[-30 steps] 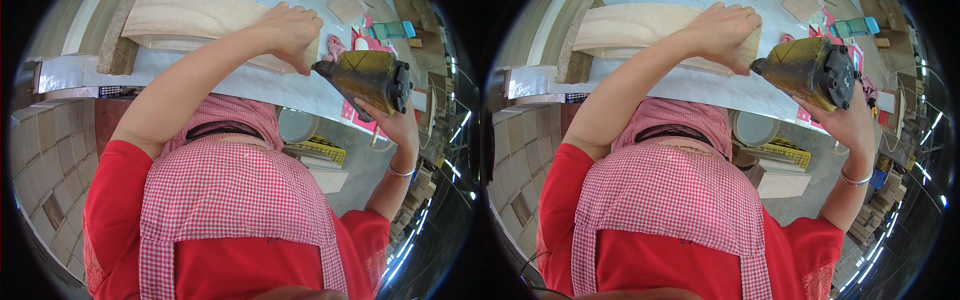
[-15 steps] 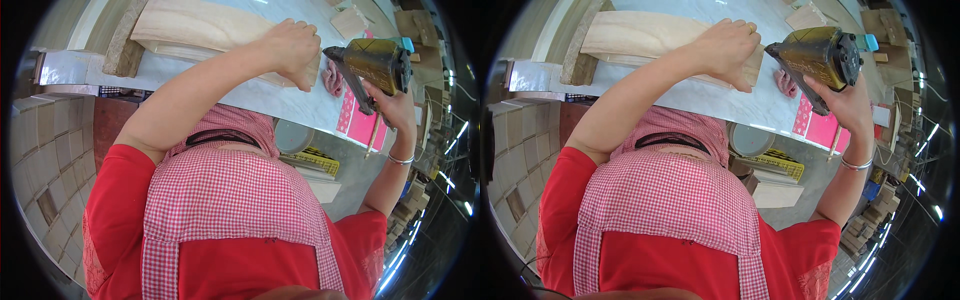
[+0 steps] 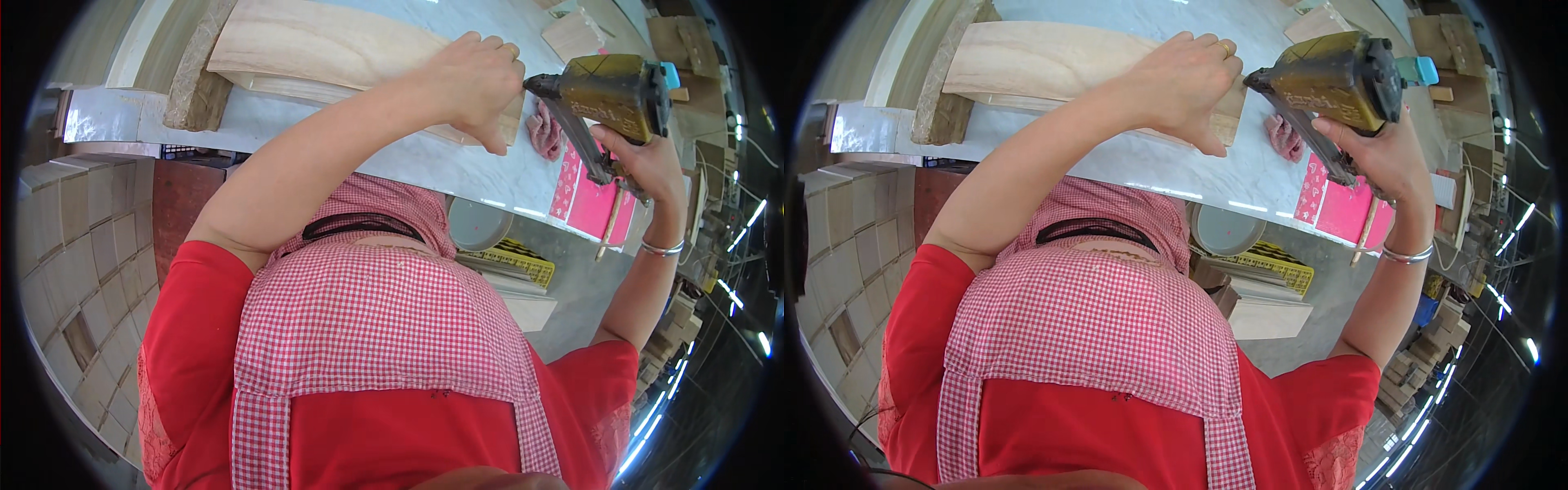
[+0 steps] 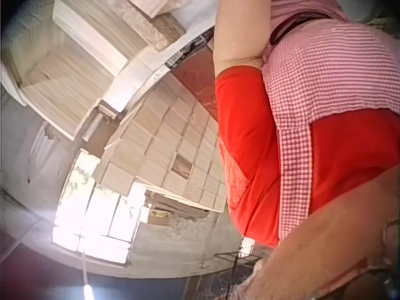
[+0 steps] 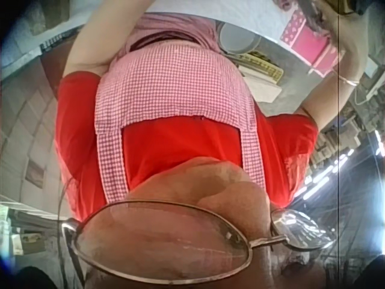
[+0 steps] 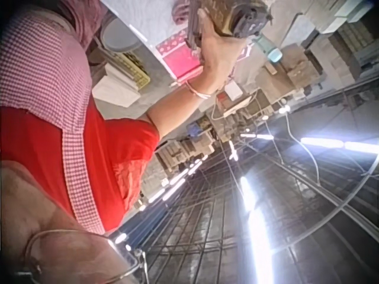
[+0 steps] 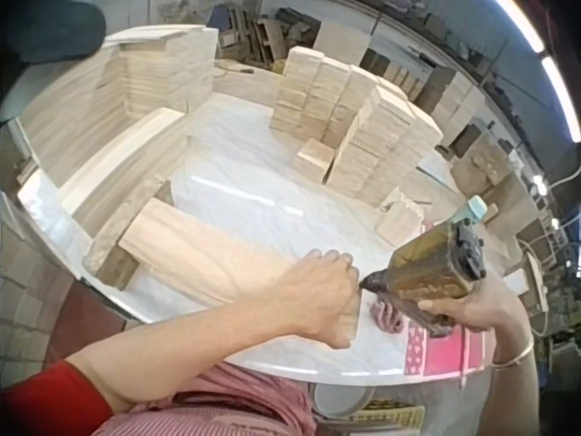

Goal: Assembling small wooden boxes using wood glue and a pneumatic nail gun.

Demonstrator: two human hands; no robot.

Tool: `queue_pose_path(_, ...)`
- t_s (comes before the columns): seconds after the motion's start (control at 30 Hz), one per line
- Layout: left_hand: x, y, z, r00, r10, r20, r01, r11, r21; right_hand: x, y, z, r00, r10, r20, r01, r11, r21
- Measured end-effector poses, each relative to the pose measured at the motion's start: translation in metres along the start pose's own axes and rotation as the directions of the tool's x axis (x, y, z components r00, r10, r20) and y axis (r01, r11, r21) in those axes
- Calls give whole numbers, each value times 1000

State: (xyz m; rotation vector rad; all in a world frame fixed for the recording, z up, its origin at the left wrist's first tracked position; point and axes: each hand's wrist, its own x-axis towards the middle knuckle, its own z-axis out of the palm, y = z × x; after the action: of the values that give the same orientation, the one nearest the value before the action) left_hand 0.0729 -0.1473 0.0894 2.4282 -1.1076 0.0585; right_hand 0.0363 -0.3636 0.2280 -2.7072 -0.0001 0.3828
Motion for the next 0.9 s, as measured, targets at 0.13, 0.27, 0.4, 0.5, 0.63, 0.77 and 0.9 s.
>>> queue_pose_path(0.13,-3,1,-2,1000,-9,3,9,1000,14,0,1,1,1000,-7,-26,8,1000,30)
queue_pose_path(0.27,-30,7,8,942,88,-324,-51,991,121,-5,12,8,994,-78,-80,82,995,51)
queue_pose_path(0.4,-123,14,24,920,298,-255,-322,945,-58,-40,47,9,982,-58,-179,88,983,164)
queue_pose_path(0.5,-151,-25,43,960,50,-276,-61,998,-30,-58,59,9,983,17,-181,8,990,139)
queue_pose_path(0.63,-147,-84,33,955,-295,3,291,944,158,-76,67,14,979,-4,-205,29,993,118)
queue_pose_path(0.77,-128,-79,44,950,-300,82,307,946,-99,-86,66,16,980,-12,-200,48,983,176)
queue_pose_path(0.9,-96,-20,89,963,-203,-178,188,977,-97,-91,61,12,970,166,-176,-126,968,216)
